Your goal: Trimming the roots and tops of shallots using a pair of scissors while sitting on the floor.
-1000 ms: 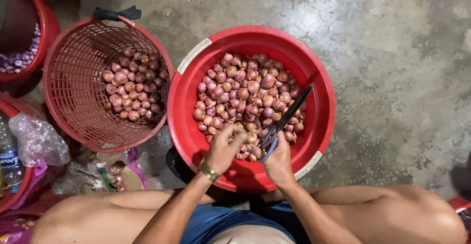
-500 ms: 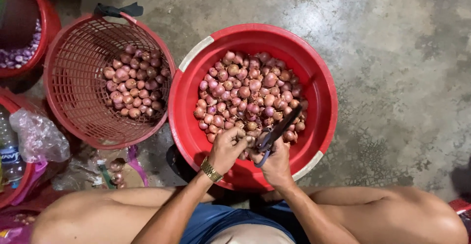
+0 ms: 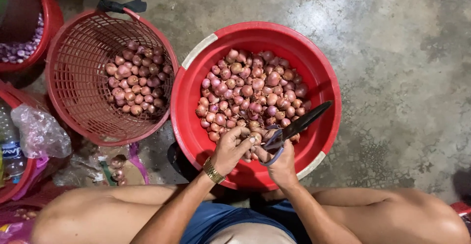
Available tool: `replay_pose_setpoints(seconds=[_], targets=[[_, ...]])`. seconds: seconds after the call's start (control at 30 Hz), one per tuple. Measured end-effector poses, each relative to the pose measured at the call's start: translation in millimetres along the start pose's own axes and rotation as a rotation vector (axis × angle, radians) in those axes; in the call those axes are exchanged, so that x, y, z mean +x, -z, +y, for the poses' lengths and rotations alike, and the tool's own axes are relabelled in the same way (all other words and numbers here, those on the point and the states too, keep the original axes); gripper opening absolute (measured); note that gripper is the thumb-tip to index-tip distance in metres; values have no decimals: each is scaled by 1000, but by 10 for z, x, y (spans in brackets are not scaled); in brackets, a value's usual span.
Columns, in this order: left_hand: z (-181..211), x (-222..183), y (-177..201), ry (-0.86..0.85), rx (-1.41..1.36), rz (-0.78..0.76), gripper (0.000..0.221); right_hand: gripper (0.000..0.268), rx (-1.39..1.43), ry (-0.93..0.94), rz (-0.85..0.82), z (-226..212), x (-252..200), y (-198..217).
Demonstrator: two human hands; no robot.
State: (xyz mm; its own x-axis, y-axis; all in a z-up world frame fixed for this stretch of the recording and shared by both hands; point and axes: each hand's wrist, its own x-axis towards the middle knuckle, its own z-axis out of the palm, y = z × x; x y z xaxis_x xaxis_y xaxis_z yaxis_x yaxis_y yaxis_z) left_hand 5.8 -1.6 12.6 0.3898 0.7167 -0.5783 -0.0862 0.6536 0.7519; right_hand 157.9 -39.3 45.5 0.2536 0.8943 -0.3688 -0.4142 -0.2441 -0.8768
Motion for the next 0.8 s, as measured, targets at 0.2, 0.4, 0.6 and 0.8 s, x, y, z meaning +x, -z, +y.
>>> replay_pose_setpoints(seconds=[0.2, 0.4, 0.6, 0.8], targets=[[172, -60, -77, 21, 125, 66, 24, 31, -230, 57, 19, 351, -53, 208], [-16, -1, -5, -113, 189, 101, 23, 40, -320, -66, -69, 52, -95, 15], [826, -484, 165, -163, 99, 207, 28, 37, -177, -165, -124, -128, -94, -116], [1370, -993, 167, -185, 112, 14, 48, 37, 10, -209, -130, 26, -84, -33]])
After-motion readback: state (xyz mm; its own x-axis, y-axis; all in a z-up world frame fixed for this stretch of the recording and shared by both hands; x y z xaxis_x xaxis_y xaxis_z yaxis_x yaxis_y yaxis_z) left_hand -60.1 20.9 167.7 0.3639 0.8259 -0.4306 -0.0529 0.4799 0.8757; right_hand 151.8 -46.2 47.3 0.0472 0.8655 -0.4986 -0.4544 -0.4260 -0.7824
